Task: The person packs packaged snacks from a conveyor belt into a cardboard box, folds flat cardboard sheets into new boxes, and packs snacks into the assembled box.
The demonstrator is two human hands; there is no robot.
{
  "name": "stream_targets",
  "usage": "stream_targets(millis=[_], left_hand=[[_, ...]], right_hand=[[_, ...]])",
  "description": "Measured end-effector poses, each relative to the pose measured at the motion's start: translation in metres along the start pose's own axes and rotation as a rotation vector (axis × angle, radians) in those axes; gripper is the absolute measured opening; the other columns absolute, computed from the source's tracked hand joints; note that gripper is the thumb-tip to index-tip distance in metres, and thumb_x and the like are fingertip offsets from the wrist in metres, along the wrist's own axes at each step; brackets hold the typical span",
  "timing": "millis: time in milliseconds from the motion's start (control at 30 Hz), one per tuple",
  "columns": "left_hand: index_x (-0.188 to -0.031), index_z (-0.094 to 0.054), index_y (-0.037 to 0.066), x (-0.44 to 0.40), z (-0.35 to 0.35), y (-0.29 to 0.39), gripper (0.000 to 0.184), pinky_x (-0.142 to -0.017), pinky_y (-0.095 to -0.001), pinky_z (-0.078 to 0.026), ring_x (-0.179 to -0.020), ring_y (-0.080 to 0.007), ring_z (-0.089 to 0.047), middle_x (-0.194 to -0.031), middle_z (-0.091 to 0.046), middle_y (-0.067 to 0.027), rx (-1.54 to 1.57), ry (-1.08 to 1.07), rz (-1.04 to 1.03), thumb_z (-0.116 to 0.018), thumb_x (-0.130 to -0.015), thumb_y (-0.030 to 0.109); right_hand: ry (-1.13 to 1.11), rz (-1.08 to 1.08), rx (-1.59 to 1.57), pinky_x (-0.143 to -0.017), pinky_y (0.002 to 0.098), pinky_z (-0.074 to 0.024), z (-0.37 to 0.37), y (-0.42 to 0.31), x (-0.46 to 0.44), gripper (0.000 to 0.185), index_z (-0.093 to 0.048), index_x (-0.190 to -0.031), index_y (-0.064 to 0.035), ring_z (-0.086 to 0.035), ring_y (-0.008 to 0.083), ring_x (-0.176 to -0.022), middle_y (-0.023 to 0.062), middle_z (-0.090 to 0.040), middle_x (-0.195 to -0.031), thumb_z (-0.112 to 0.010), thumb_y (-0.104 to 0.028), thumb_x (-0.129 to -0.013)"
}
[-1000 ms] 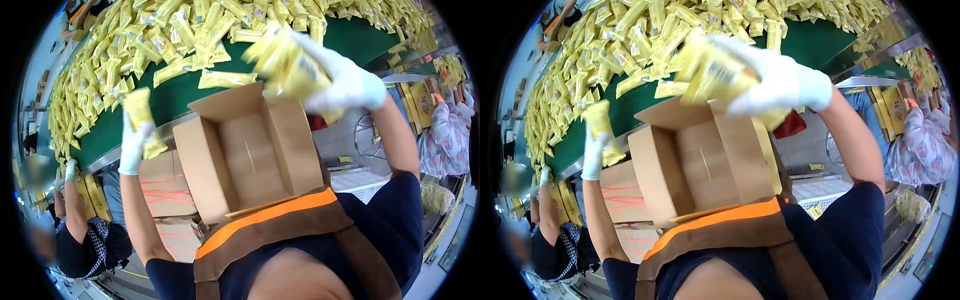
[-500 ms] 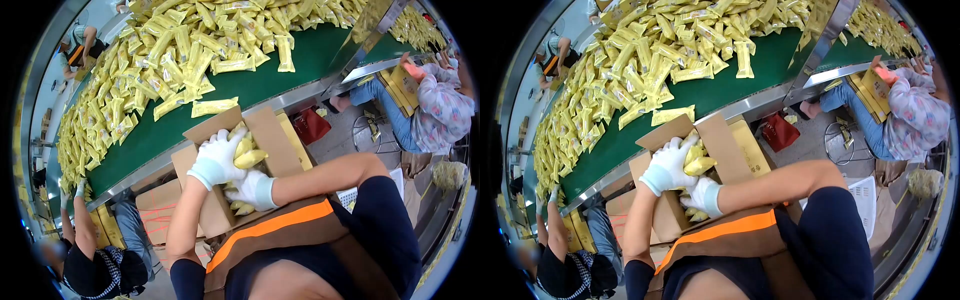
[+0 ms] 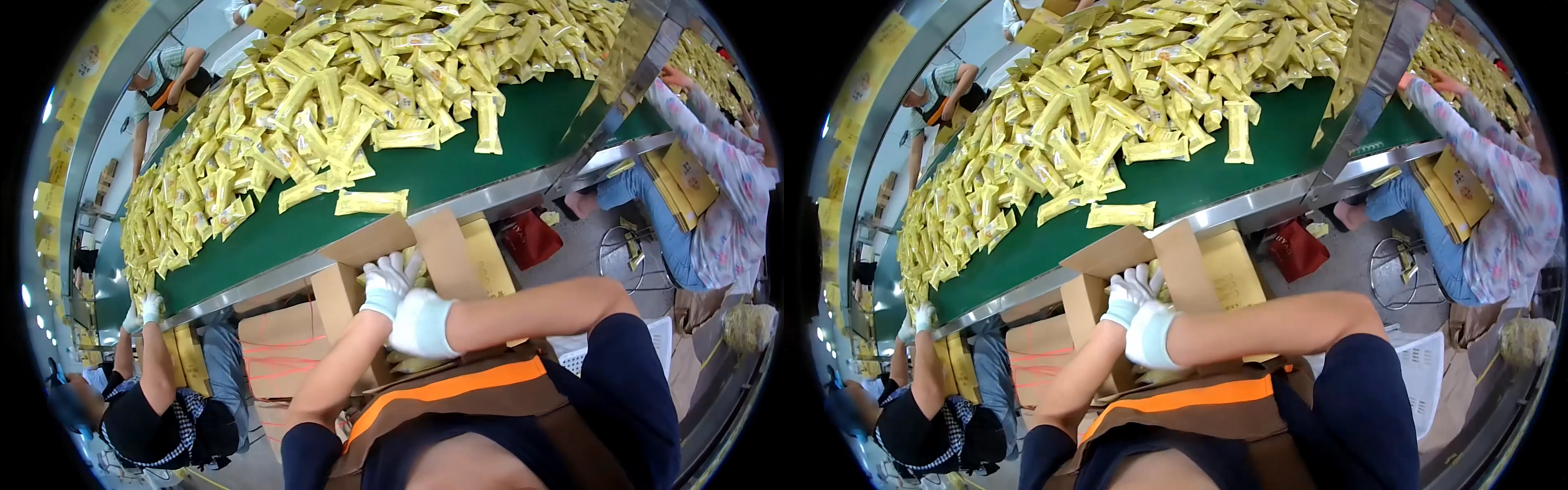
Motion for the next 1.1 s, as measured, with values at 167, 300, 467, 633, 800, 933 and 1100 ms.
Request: stream_targets(millis=[167,300,467,633,800,933,1100], left_hand=[[-0.141,-0.046,0.020,0.055,0.041,-0.012,0.064,-0.089,-0.0564,-0.047,-0.119,-0.0346,-0.056,-0.134,-0.053,-0.0205,0.186,0.517,-0.128,-0.066,-0.081,0.023],[-0.142,-0.049,0.017,0.067,0.061,-0.043,0.062,-0.086,-0.0433,-0.053,-0.097,-0.0308,-0.067,-0.125,-0.063,-0.0163,0.630,-0.096,-0.462,-0.063,-0.082,0.019],[-0.145,-0.042,0.002,0.032,0.112,-0.159,0.057,-0.077,-0.0307,-0.055,-0.094,-0.0182,-0.068,-0.114,-0.067,-0.0145,1.794,0.264,-0.186,-0.059,-0.092,0.013],[-0.143,-0.043,-0.001,-0.038,0.095,-0.183,0.054,-0.076,-0.0272,-0.055,-0.099,-0.0198,-0.067,-0.118,-0.064,-0.0154,2.126,0.211,-0.407,-0.060,-0.093,0.013],[-0.130,-0.059,0.008,-0.074,0.050,-0.154,0.058,-0.101,-0.0376,-0.045,-0.113,-0.0340,-0.058,-0.120,-0.062,-0.0158,0.732,0.569,-0.344,-0.076,-0.076,0.023],[-0.117,-0.063,0.006,-0.060,0.042,-0.152,0.047,-0.091,-0.0404,-0.048,-0.102,-0.0356,-0.059,-0.104,-0.063,-0.0154,0.663,0.465,-0.255,-0.075,-0.075,0.021],[-0.119,-0.062,0.002,-0.013,0.026,-0.195,0.046,-0.095,-0.0352,-0.047,-0.105,-0.0305,-0.062,-0.113,-0.064,-0.0164,0.983,0.370,-0.132,-0.073,-0.077,0.018]], right_hand=[[0.207,-0.142,0.182,-0.068,0.0440,-0.0535,-0.051,0.024,-0.024,0.031,-0.068,-0.110,-0.0088,-0.069,0.0312,-0.083,0.0178,-0.070,-0.096,-0.062,-0.020,-0.081],[-0.107,0.211,-0.181,-0.079,0.0473,-0.0521,0.001,0.023,0.012,0.033,-0.064,-0.119,-0.0181,-0.067,0.0312,-0.093,0.0153,-0.070,-0.098,-0.059,-0.025,-0.087],[0.929,-0.197,-0.639,-0.085,0.0313,-0.0523,0.120,0.191,0.077,0.028,-0.066,-0.110,-0.0044,-0.065,0.0213,-0.102,0.0124,-0.066,-0.115,-0.066,-0.020,-0.087],[0.946,-0.584,-0.471,-0.098,0.0357,-0.0463,0.161,0.381,-0.002,0.073,-0.053,-0.136,-0.0074,-0.060,0.0249,-0.113,0.0142,-0.062,-0.125,-0.060,-0.058,-0.084],[0.617,-0.727,-0.023,-0.093,0.0392,-0.0491,0.161,0.314,-0.125,0.071,-0.051,-0.139,-0.0127,-0.059,0.0300,-0.118,0.0240,-0.055,-0.134,-0.061,-0.053,-0.081],[0.448,-0.492,0.032,-0.096,0.0414,-0.0481,0.124,0.295,-0.102,0.065,-0.052,-0.138,-0.0192,-0.056,0.0340,-0.120,0.0265,-0.050,-0.138,-0.061,-0.050,-0.081],[1.014,-0.254,0.061,-0.099,0.0405,-0.0476,0.087,0.298,-0.013,0.044,-0.058,-0.127,-0.0150,-0.057,0.0354,-0.118,0.0166,-0.055,-0.135,-0.062,-0.036,-0.089]])
Point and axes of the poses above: each hand's wrist, its own x-axis away from the middle knuckle, its own z-axis out of the back of the hand, y = z × x, the point moved 5 cm from there along -x, towards the middle knuckle
